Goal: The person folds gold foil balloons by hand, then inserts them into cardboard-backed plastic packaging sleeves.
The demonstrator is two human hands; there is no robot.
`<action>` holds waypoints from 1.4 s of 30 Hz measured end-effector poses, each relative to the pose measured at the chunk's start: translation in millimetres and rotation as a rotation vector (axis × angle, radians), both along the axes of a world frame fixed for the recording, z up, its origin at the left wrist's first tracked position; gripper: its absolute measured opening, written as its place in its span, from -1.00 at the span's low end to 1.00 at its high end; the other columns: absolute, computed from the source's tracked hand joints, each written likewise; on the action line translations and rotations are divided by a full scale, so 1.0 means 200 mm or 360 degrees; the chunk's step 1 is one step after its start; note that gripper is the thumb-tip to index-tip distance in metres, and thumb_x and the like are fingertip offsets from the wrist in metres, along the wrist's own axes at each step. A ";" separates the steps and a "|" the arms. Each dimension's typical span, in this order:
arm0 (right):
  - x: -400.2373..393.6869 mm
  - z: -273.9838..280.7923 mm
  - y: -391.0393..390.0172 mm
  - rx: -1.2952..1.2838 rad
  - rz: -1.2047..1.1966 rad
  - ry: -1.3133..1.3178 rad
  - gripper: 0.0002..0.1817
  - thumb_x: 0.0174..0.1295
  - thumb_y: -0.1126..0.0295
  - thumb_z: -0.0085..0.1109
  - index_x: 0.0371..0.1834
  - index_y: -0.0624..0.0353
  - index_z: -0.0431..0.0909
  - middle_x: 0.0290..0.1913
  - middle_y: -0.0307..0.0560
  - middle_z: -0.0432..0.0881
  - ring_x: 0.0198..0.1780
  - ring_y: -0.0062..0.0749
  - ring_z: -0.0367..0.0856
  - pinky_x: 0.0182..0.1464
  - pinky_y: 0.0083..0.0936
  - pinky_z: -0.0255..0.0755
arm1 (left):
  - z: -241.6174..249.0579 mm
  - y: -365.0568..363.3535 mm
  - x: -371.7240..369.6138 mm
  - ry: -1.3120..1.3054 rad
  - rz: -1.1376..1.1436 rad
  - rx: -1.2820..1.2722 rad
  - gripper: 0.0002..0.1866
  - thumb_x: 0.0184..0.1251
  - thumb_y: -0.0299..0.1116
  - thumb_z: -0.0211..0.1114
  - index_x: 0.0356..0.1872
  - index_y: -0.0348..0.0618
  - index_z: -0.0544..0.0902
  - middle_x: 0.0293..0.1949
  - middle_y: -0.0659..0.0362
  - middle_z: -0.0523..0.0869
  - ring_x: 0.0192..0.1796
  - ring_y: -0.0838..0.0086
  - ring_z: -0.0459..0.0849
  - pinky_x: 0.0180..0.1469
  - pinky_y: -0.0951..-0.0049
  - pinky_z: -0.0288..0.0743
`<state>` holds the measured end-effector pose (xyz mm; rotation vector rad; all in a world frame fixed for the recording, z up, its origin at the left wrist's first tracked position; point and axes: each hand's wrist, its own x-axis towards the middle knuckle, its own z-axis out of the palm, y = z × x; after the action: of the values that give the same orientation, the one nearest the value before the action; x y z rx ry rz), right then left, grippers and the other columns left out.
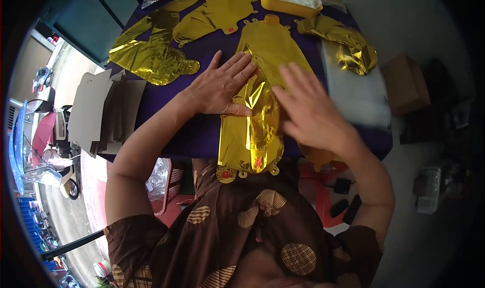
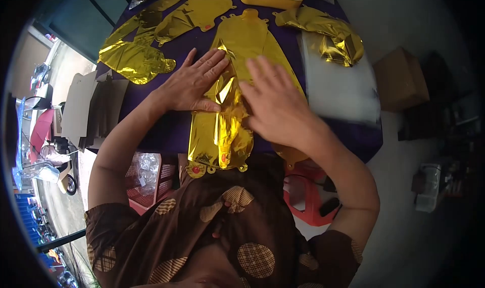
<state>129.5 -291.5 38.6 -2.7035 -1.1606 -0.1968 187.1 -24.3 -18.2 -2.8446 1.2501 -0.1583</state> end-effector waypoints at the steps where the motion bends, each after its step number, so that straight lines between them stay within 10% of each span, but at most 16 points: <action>1: -0.02 0.04 -0.06 0.0112 -0.0053 -0.0065 -0.53 0.18 0.19 0.32 0.01 0.36 0.61 0.42 0.21 0.35 0.47 0.18 0.23 0.49 -0.09 0.13 | 0.00 0.00 0.00 -0.0006 0.0005 -0.0014 0.31 0.02 0.70 -0.04 0.57 -0.25 0.05 0.56 -0.18 0.09 0.62 0.02 -0.01 0.53 -0.30 -0.18; 9: -0.31 -0.01 -0.40 -0.0229 -0.0987 0.0181 -0.75 0.27 0.32 0.25 -0.29 0.33 0.48 -0.27 0.10 0.63 -0.26 0.14 0.61 -0.19 -0.08 0.47 | -0.02 0.01 0.00 0.0014 -0.0004 -0.0111 0.38 -0.17 0.76 0.05 0.57 -0.12 0.10 0.54 -0.18 0.11 0.60 -0.02 0.04 0.53 -0.34 -0.16; 21: -0.34 -0.21 -0.38 -0.0034 -0.0937 -0.0034 -0.86 0.33 0.47 0.14 -0.27 0.31 0.42 -0.27 0.20 0.58 -0.25 0.09 0.62 -0.20 -0.17 0.53 | -0.03 0.01 -0.01 0.0034 0.0028 -0.0123 0.39 -0.21 0.77 0.09 0.57 -0.08 0.10 0.55 -0.16 0.10 0.61 0.02 0.00 0.55 -0.29 -0.19; 27: -0.34 -0.11 -0.31 0.1654 -0.1111 0.1003 -0.72 0.31 0.62 0.07 0.08 0.33 0.42 -0.12 0.01 0.68 -0.23 -0.45 0.65 -0.19 -0.50 0.51 | -0.04 0.01 -0.02 0.0027 0.0025 -0.0167 0.35 -0.16 0.73 0.11 0.56 -0.09 0.13 0.56 -0.16 0.09 0.62 0.04 0.00 0.55 -0.27 -0.16; 34: -0.26 -0.11 -0.16 0.1303 -0.0697 0.0409 -0.60 0.30 0.66 0.02 0.22 0.26 0.39 -0.20 -0.16 0.62 -0.30 -0.71 0.51 -0.27 -0.64 0.43 | -0.04 0.02 -0.01 0.0028 0.0004 -0.0202 0.31 -0.12 0.70 0.13 0.55 -0.10 0.15 0.55 -0.19 0.09 0.62 0.04 0.00 0.53 -0.30 -0.15; 37: -0.27 0.01 -0.01 0.1096 -0.0659 0.0545 -0.61 0.28 0.68 0.00 0.19 0.23 0.42 -0.24 -0.10 0.55 -0.37 -0.67 0.47 -0.30 -0.61 0.41 | -0.04 0.02 -0.02 0.0029 0.0004 -0.0198 0.30 -0.11 0.68 0.14 0.55 -0.10 0.16 0.56 -0.19 0.08 0.62 0.04 0.00 0.53 -0.31 -0.15; 42: -0.15 -0.03 0.18 0.0834 -0.0062 0.0304 -0.58 0.16 0.67 0.07 0.13 0.27 0.43 -0.02 0.23 0.59 -0.01 0.23 0.60 0.02 -0.09 0.50 | -0.01 0.02 -0.02 0.0062 0.0005 -0.0183 0.29 -0.11 0.66 0.18 0.55 -0.09 0.15 0.56 -0.18 0.07 0.63 0.05 -0.03 0.53 -0.30 -0.16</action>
<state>98.7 -255.1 33.2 -2.2281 -0.8564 -0.2084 183.0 -20.9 -20.9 -2.9607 1.2839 -0.1812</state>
